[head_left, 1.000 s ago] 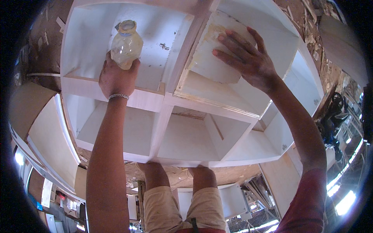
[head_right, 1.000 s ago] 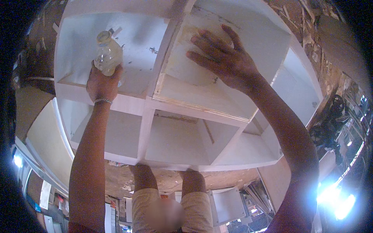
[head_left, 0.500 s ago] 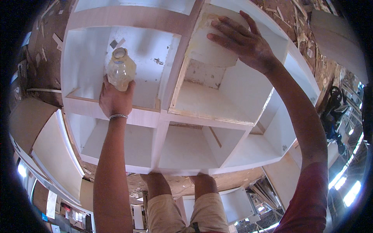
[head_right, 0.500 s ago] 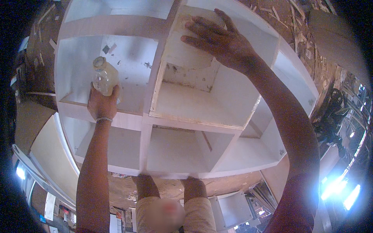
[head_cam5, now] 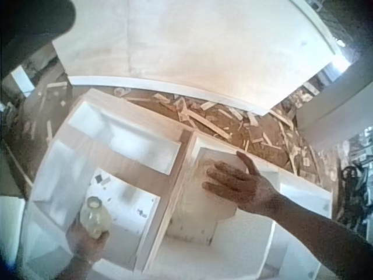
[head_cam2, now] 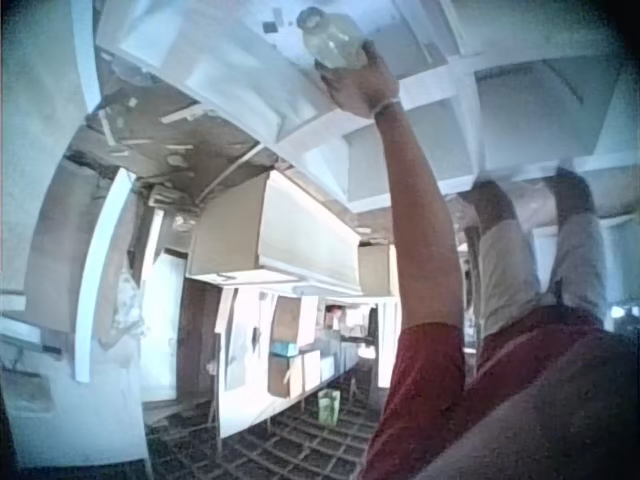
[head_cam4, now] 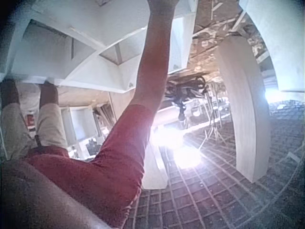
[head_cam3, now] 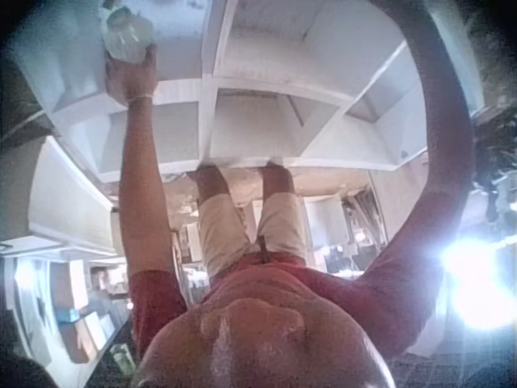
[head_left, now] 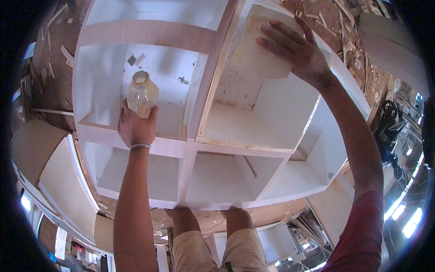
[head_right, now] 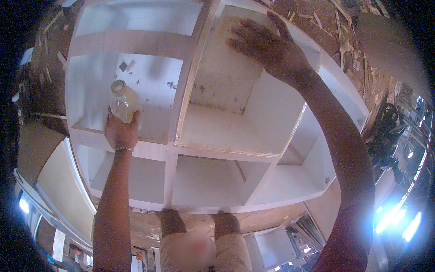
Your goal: The person applies glue from a bottle onto a scraper and then spreads the glue onto the edges of wooden cabinet components.
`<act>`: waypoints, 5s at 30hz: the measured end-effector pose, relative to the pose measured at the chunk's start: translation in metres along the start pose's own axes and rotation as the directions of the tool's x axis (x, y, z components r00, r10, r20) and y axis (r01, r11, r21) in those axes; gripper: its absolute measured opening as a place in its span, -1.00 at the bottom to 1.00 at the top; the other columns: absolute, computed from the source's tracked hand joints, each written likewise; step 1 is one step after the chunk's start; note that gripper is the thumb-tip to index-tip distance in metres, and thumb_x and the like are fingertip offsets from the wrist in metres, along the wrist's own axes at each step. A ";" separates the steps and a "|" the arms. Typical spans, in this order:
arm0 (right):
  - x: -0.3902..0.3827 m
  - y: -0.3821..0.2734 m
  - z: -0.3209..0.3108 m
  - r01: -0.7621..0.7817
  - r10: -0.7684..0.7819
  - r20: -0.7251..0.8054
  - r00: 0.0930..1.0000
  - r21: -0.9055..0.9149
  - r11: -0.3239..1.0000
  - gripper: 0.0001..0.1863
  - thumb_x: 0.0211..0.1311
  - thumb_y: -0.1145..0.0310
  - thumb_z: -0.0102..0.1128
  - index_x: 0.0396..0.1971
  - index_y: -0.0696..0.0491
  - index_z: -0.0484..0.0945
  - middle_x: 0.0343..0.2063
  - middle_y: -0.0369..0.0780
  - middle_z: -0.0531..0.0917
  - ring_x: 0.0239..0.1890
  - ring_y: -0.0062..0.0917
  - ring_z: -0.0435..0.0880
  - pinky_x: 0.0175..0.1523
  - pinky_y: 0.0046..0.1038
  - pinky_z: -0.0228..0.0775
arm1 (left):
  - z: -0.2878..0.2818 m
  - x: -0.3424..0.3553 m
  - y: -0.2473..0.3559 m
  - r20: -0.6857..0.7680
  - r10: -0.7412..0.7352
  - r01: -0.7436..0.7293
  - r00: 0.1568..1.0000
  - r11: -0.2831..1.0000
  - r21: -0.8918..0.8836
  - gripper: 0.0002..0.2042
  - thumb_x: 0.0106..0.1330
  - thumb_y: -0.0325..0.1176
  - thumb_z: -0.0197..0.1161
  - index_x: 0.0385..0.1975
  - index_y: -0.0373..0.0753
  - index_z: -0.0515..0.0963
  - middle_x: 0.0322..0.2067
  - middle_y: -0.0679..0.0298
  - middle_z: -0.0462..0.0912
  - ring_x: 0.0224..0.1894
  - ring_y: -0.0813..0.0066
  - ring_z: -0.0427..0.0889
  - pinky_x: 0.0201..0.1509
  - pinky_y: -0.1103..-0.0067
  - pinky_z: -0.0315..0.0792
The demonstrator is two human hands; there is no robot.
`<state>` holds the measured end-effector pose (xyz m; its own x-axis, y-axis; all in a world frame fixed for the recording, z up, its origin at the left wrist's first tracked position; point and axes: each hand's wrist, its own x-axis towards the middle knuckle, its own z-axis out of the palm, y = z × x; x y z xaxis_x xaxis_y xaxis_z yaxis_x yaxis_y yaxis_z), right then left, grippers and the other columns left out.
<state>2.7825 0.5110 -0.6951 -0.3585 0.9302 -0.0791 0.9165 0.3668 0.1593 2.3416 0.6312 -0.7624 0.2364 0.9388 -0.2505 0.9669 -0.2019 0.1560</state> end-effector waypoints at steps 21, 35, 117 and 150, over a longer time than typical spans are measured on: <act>0.008 0.035 0.018 0.001 0.003 -0.060 0.998 0.072 0.997 -0.23 0.11 0.35 0.35 0.39 -0.34 0.43 0.45 -0.45 0.40 0.50 -0.54 0.34 0.68 -0.08 -0.09 | 0.000 -0.002 0.004 -0.010 -0.004 0.004 1.000 0.999 -0.034 -0.35 0.04 -0.05 0.51 0.09 -0.25 0.48 -0.04 0.00 0.69 0.02 -0.05 0.68 0.13 0.16 0.57; 0.050 0.080 0.026 -0.061 0.041 0.175 0.984 0.107 0.992 -0.45 0.62 0.10 -0.37 0.51 -0.29 0.26 0.59 -0.31 0.14 0.64 -0.39 -0.01 0.67 0.07 -0.54 | 0.001 0.000 0.004 0.018 -0.026 0.026 1.000 0.999 -0.037 -0.36 0.01 -0.08 0.53 0.07 -0.24 0.48 -0.06 0.03 0.69 0.01 -0.02 0.69 0.10 0.16 0.59; 0.047 -0.049 -0.025 -0.837 0.863 0.036 0.504 0.268 0.477 -0.42 0.27 0.61 0.00 0.29 -0.08 0.51 0.24 -0.11 0.59 0.38 -0.20 0.46 0.45 0.09 0.17 | -0.002 -0.003 0.000 -0.012 -0.018 0.017 1.000 0.998 -0.062 -0.26 0.04 -0.03 0.48 0.20 -0.30 0.43 -0.03 -0.04 0.67 0.07 -0.08 0.65 0.19 0.16 0.53; -0.080 -0.038 0.016 -0.867 0.876 -0.086 0.474 0.129 0.482 -0.41 0.28 0.59 0.05 0.30 -0.15 0.55 0.26 -0.14 0.58 0.38 -0.21 0.47 0.45 0.05 0.17 | 0.004 -0.010 0.012 0.021 -0.035 0.035 0.999 0.999 0.001 -0.25 0.08 0.05 0.49 0.19 -0.33 0.46 0.07 -0.08 0.66 0.09 -0.08 0.66 0.18 0.17 0.54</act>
<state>2.7788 0.4220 -0.7103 0.6177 0.7639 0.1869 0.7753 -0.6313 0.0180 2.3515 0.6179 -0.7613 0.2042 0.9393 -0.2756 0.9747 -0.1689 0.1464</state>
